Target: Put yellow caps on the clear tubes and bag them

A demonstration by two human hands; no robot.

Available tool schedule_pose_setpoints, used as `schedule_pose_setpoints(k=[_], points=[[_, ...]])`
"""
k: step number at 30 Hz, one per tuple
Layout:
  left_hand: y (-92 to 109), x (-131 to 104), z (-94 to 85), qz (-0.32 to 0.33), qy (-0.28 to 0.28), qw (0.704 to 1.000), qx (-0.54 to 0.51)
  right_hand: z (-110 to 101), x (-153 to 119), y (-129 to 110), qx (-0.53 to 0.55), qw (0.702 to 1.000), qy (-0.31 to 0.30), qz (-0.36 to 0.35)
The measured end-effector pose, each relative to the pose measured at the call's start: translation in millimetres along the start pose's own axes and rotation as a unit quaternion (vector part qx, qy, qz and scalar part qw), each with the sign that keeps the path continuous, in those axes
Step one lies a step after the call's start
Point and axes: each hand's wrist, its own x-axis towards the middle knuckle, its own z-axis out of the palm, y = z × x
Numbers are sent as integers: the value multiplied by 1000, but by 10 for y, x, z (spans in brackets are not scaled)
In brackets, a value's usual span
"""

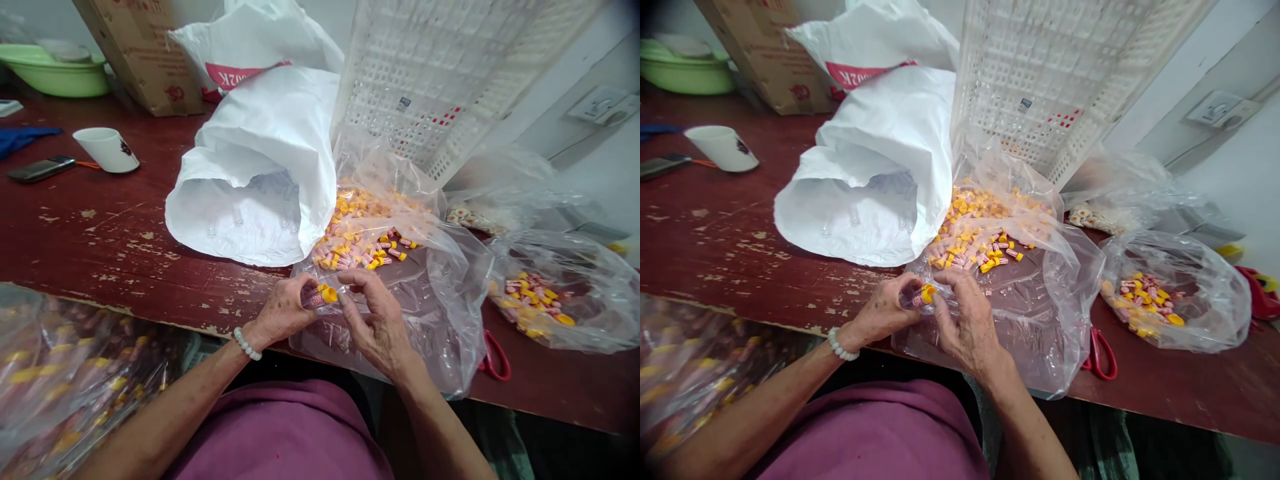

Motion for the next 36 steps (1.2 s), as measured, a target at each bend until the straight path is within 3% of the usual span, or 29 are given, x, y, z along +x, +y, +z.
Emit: schedule_pose_setpoints(k=[7, 9, 12, 16, 21, 24, 26, 29, 31, 33, 36], points=[[-84, -5, 71, -39, -6, 996, -76, 107, -61, 141, 9, 998, -64, -7], [-148, 11, 89, -51, 22, 992, -118, 31, 5, 376, -11, 1000, -15, 14], [-268, 32, 70, -75, 57, 981, -170, -155, 115, 907, -145, 982, 71, 98], [-374, 38, 36, -73, 76, 973, -204, -300, 231, 1490, -324, 936, -25, 132], [-303, 50, 25, -45, 88, 976, -193, -352, 295, 1662, -338, 929, -69, 136], [-222, 50, -6, -37, 82, 985, -148, -399, 300, 1625, -320, 933, -71, 152], [-178, 46, -25, -27, 73, 989, -123, -398, 289, 1498, -256, 948, -17, 186], [-119, 36, -32, -9, 63, 993, -98, -295, 263, 1078, -23, 968, 108, 225], [-72, 24, -21, 4, 50, 995, -92, -168, 242, 711, 120, 960, 141, 210], [-23, 8, -4, 23, 32, 995, -89, -28, 218, 388, 186, 956, 135, 182], [35, -16, 19, 55, 20, 995, -84, 108, 169, 131, 167, 972, 81, 144]])
